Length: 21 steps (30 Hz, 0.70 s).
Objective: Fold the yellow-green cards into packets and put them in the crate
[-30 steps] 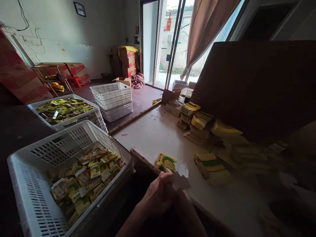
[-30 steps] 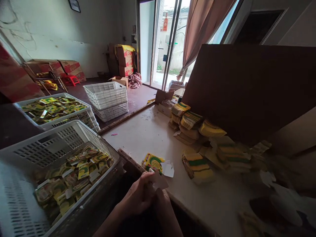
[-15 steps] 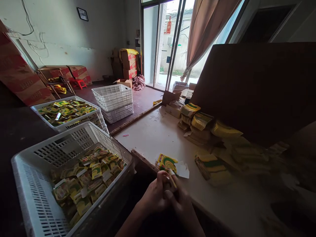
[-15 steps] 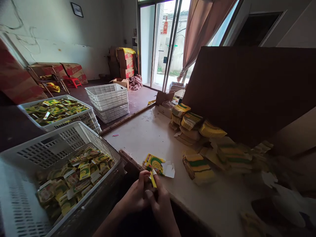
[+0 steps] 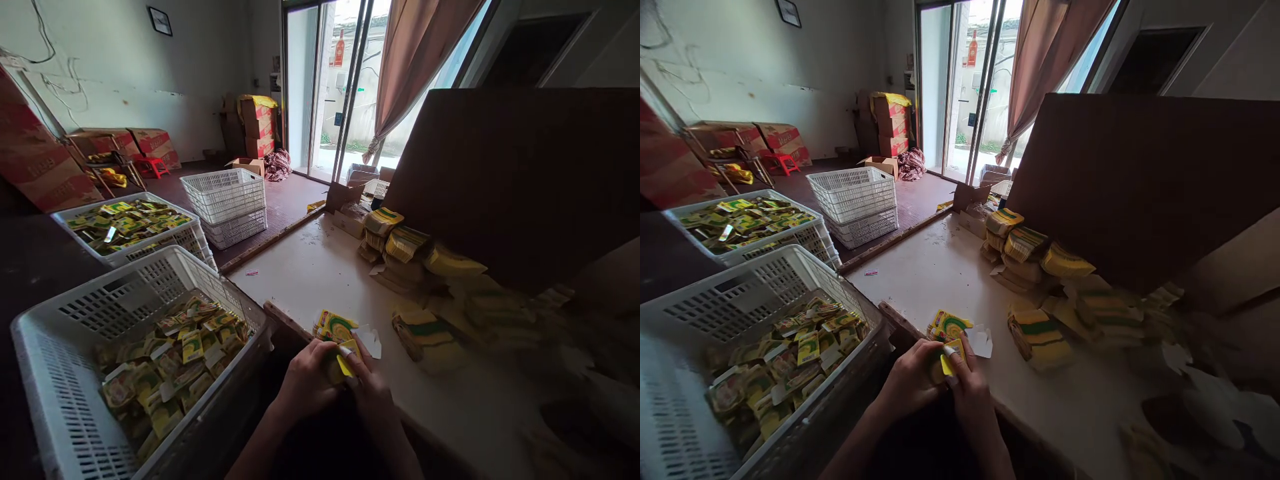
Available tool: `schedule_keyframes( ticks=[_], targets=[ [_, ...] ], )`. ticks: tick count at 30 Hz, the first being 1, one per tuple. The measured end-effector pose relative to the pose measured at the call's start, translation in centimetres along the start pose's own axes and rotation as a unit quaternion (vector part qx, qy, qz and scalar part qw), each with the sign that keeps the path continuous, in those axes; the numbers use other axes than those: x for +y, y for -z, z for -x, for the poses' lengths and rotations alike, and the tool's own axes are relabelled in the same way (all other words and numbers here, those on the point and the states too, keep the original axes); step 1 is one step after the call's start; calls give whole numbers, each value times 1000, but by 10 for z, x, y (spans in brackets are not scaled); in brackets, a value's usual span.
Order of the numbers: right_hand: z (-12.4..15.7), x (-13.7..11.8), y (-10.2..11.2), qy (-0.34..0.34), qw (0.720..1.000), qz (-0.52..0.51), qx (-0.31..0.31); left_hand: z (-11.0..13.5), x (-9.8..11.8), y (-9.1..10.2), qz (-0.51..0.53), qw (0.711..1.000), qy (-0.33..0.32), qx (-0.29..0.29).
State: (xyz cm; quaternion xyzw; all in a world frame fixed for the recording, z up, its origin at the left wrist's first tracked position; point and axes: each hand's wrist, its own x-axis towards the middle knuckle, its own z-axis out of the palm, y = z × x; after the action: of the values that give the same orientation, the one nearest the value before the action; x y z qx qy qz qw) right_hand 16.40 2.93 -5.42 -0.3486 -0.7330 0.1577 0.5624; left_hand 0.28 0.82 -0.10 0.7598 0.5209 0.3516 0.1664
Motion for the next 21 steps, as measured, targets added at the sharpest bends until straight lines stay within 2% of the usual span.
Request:
schedule_keyframes(
  ticks=[3,5,7,9,11,14,15,16,17,18,19,20,21],
  targets=[
    [-8,-5,12,-16,998,-22,-57,-2,1,14,10,998,26,-51],
    [-14,-7,23,-49,987,-71,-133,-3,3,20,26,996,42,-76],
    [-18,-7,32,-121,960,-125,-218,-5,5,23,34,993,53,-96],
    [-17,-4,34,-213,927,-174,-255,-6,9,21,29,992,65,-109],
    [-10,2,28,-277,906,-226,-227,-6,13,16,5,990,81,-113],
    [6,10,10,-288,893,-320,-130,-5,14,10,18,991,84,-103],
    [10,13,5,-278,883,-363,-108,-6,13,11,58,993,76,-69],
    [13,15,0,-264,877,-392,-85,-7,11,14,114,991,70,0],
    [14,17,-4,-252,878,-403,-60,-9,9,19,182,975,70,105],
    [14,20,-8,-248,890,-381,-45,-11,7,27,253,933,80,243],
    [11,22,-11,-252,910,-327,-38,-14,5,36,321,863,100,378],
    [8,25,-14,-261,931,-252,-37,-18,3,47,398,765,124,491],
    [3,28,-17,-272,946,-172,-50,-21,3,57,473,672,152,549]
  ],
)
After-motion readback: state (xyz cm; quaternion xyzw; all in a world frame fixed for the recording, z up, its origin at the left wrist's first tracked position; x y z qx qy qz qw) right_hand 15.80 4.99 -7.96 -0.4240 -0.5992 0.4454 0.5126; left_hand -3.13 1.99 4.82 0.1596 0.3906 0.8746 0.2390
